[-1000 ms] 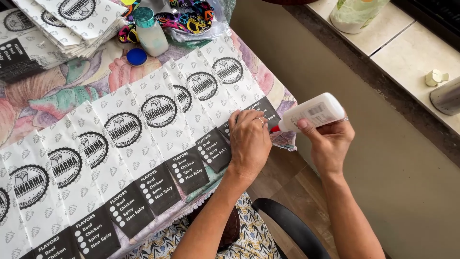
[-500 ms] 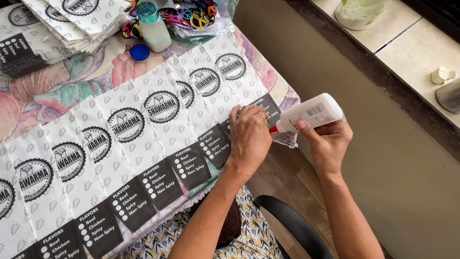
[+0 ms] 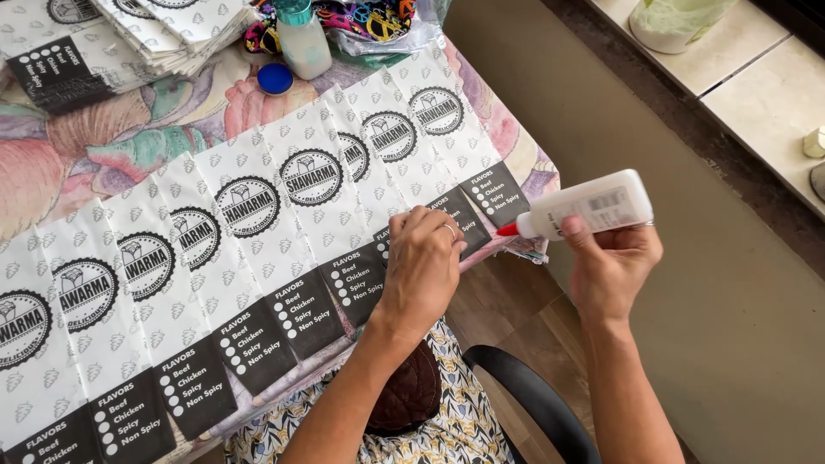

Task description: The person applies glue from a white bottle to the edges of small black labels and attaches them to white paper packets. They press the labels onto the packets and then gather the completed packets into a stack.

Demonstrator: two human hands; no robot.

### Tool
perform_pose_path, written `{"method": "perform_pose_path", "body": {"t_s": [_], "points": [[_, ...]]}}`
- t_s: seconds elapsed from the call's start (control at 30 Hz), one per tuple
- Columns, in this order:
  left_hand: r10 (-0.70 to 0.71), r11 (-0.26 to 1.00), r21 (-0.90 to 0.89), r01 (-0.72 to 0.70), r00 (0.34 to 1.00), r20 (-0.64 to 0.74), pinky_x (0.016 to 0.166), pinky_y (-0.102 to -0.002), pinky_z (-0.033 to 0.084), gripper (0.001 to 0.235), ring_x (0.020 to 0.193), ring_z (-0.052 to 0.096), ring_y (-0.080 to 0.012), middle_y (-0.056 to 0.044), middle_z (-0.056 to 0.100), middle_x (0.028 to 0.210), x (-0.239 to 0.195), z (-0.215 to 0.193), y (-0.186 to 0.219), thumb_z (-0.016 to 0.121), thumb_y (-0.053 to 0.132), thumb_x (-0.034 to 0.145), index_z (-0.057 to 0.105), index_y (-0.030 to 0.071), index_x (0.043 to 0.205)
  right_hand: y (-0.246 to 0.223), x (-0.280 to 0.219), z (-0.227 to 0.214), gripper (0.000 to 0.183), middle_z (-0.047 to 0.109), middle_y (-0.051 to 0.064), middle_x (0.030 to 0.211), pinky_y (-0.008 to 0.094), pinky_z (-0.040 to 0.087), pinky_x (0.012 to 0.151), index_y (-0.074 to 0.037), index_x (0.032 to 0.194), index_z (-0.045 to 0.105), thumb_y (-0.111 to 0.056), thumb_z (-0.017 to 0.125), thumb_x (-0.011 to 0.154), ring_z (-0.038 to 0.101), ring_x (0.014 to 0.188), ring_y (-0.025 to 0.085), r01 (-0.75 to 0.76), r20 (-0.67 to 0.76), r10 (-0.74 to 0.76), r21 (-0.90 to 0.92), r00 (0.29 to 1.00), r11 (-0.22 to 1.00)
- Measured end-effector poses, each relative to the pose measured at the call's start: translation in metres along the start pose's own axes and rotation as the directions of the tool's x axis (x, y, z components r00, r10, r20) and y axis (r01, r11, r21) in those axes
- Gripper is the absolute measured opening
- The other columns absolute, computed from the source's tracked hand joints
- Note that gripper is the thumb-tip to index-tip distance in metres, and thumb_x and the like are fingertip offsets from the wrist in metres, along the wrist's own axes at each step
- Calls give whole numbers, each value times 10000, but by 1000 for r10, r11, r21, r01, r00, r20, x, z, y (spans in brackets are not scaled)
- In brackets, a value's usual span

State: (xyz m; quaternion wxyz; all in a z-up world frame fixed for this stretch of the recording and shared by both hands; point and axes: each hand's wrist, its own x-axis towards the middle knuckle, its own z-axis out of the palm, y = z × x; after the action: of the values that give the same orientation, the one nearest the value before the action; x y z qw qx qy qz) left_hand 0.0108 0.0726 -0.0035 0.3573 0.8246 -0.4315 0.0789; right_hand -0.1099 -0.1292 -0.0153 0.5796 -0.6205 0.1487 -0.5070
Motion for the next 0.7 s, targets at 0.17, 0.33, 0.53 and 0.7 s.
{"method": "perform_pose_path", "body": {"t_s": [0.17, 0.33, 0.53, 0.7], "points": [[5, 1000, -29, -6, 1000, -21, 980, -407, 408, 175, 1013, 638, -210, -61, 699, 933, -6, -9, 5, 846, 161, 782, 760, 46, 883, -20, -6, 19, 401, 713, 187, 966, 414, 641, 804, 64, 1125, 623, 47, 868, 808, 712, 946, 226, -30, 104, 37, -69, 994, 997], [-11, 998, -55, 12, 1000, 13, 994, -439, 394, 265, 1044, 629, -234, -97, 703, 976, -8, -20, 13, 893, 147, 709, 764, 30, 909, -41, -15, 30, 393, 725, 148, 950, 351, 624, 784, 23, 1094, 632, -7, 884, 794, 683, 966, 182, -55, 191, 87, -165, 978, 985], [0, 999, -53, 0, 1000, 7, 1020, -464, 372, 376, 1089, 627, -260, -114, 699, 1019, -9, -20, 13, 932, 144, 630, 752, 19, 936, -26, -21, 14, 414, 728, 160, 911, 349, 622, 746, 16, 1051, 611, -5, 899, 754, 685, 951, 170, -75, 210, 105, -148, 972, 986], [3, 998, -56, -3, 1000, -4, 1037, -463, 361, 411, 1094, 630, -270, -127, 701, 1033, -12, -17, 12, 933, 125, 605, 752, 4, 953, -19, -8, 8, 389, 724, 217, 1012, 403, 633, 807, 40, 1123, 599, 46, 852, 828, 708, 994, 255, -2, 189, 30, -149, 982, 989]]}}
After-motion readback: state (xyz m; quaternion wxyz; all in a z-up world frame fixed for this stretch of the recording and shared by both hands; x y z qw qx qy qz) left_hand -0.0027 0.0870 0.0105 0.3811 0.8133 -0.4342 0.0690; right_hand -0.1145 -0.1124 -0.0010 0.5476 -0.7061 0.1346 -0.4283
